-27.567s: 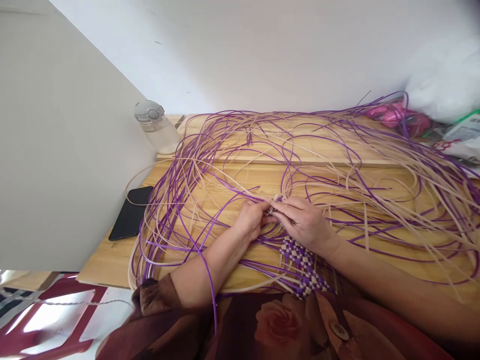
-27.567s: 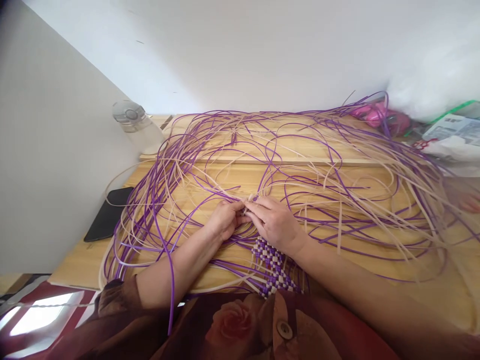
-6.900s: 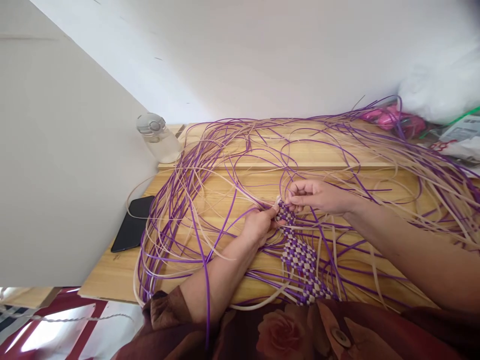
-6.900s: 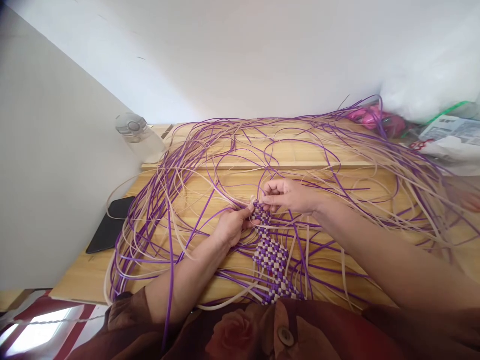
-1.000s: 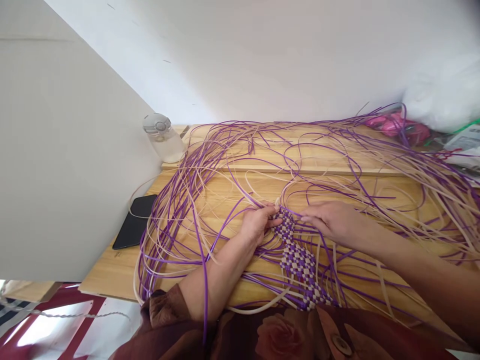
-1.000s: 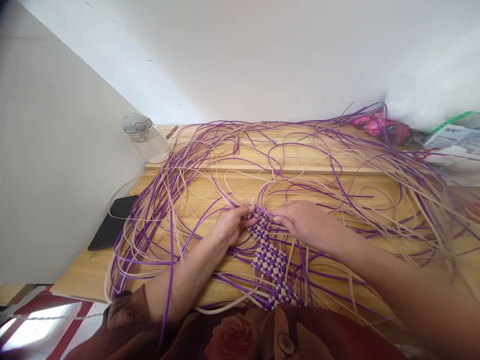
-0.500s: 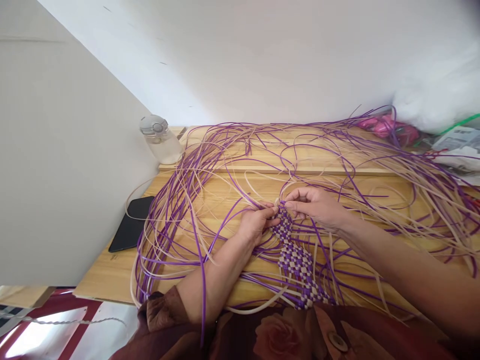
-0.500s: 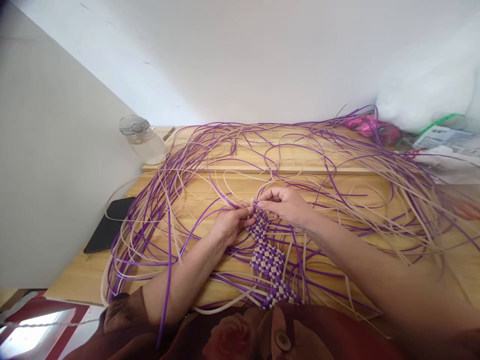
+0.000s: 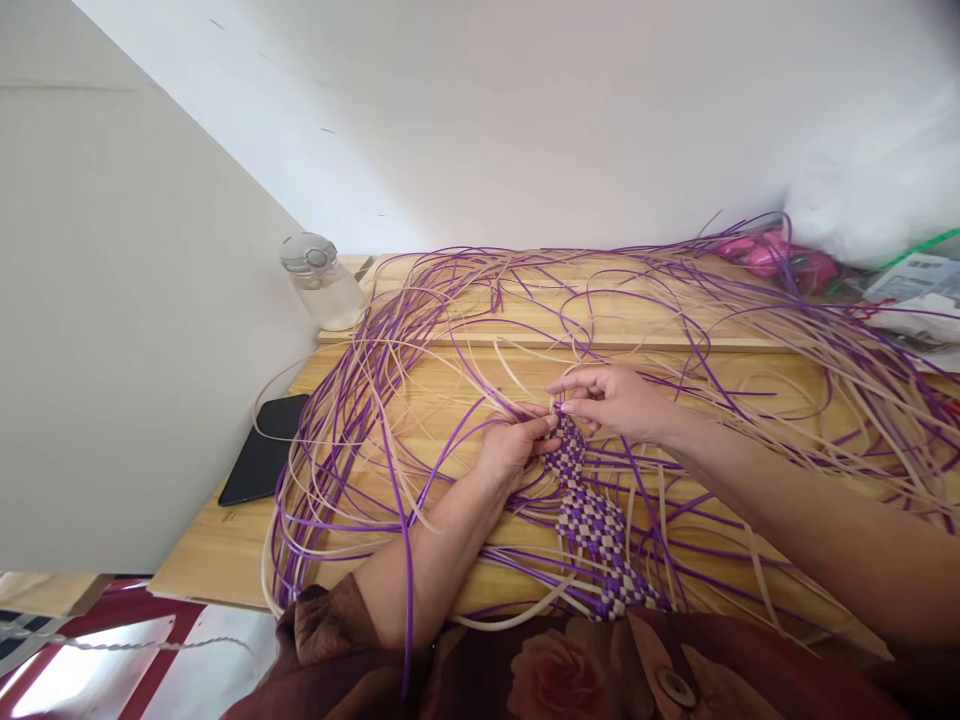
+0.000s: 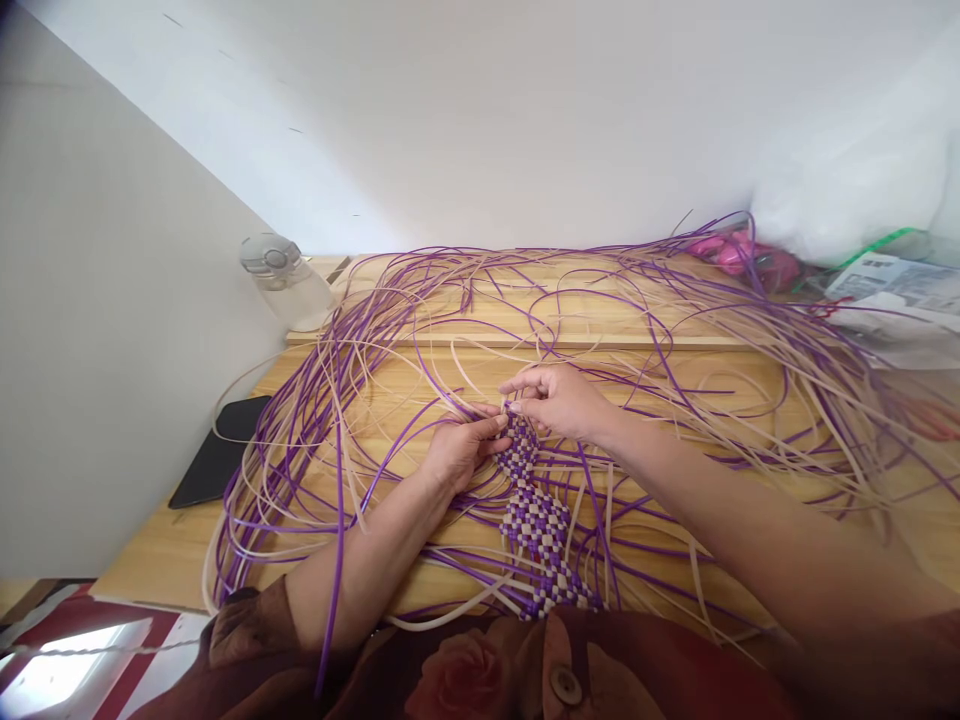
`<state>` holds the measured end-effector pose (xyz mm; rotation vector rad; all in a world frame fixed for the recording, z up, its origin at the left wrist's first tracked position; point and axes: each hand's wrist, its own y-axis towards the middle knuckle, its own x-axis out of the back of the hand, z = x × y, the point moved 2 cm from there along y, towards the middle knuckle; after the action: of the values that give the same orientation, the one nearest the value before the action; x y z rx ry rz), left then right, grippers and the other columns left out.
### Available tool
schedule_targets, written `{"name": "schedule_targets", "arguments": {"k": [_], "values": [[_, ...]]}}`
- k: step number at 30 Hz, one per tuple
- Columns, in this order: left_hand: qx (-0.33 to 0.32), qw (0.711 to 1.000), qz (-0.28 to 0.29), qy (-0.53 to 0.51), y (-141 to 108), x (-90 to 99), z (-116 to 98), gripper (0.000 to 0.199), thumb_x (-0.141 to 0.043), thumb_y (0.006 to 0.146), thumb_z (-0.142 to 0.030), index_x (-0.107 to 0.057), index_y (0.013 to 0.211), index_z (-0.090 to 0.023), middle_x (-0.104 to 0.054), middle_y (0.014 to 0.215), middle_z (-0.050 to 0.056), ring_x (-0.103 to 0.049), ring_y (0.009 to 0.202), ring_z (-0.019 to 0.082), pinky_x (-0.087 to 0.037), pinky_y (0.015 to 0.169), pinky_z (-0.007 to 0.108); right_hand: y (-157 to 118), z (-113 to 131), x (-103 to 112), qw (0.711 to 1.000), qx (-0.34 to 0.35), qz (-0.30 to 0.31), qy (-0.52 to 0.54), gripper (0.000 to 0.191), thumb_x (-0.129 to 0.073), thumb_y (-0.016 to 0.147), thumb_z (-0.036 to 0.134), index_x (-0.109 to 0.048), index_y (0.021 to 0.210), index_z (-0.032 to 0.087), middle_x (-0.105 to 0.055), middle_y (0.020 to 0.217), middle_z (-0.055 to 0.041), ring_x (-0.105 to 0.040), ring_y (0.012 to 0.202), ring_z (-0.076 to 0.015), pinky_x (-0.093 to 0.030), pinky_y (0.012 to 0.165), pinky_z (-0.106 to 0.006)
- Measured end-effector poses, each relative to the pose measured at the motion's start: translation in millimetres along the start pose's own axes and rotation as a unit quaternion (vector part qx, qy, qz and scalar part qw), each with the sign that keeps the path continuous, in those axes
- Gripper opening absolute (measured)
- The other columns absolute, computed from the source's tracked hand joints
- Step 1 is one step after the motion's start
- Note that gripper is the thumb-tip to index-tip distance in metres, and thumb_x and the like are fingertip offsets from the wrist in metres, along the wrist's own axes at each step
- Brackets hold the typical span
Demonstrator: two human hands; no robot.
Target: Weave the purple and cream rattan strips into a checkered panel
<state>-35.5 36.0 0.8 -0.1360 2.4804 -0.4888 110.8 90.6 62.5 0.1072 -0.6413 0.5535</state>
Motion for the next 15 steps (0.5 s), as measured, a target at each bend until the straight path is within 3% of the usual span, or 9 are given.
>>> {"name": "schedule_targets", "arguments": {"k": [6, 9, 15], "values": [[-0.009, 1.0, 0.006, 0.009, -1.5, -0.2, -1.5, 0.017, -0.077, 0.06, -0.008, -0.064, 0.07, -0.013, -0.062, 0.073, 0.003, -0.061, 0.066, 0.012, -0.053, 0.057, 0.022, 7.0, -0.9, 2.9, 0.993, -0.064, 0.064, 0.07, 0.043, -0.067, 0.075, 0.035, -0.068, 0.112, 0.013, -0.064, 0.078, -0.0027, -0.052, 0.057, -0.0089, -0.048, 0.05, -0.022], [-0.008, 1.0, 0.008, 0.015, 0.1, 0.9, -0.2, 0.019, -0.078, 0.06, -0.009, -0.064, 0.071, -0.013, -0.062, 0.072, 0.002, -0.06, 0.064, 0.011, -0.053, 0.057, 0.022, 8.5, 3.3, 3.5, 0.989, -0.079, 0.089, 0.082, 0.038, -0.071, 0.071, 0.033, -0.068, 0.105, 0.014, -0.064, 0.076, -0.0018, -0.053, 0.057, -0.009, -0.05, 0.049, -0.022], [-0.005, 1.0, 0.017, 0.022, 3.2, 2.4, 2.8, 0.02, -0.078, 0.061, -0.009, -0.063, 0.075, -0.012, -0.062, 0.072, 0.002, -0.061, 0.062, 0.011, -0.052, 0.056, 0.02, 10.6, 3.8, 3.6, 0.984, -0.127, 0.083, 0.094, 0.025, -0.071, 0.071, 0.026, -0.064, 0.092, 0.015, -0.062, 0.069, -0.0002, -0.051, 0.05, -0.0072, -0.048, 0.047, -0.021]]}}
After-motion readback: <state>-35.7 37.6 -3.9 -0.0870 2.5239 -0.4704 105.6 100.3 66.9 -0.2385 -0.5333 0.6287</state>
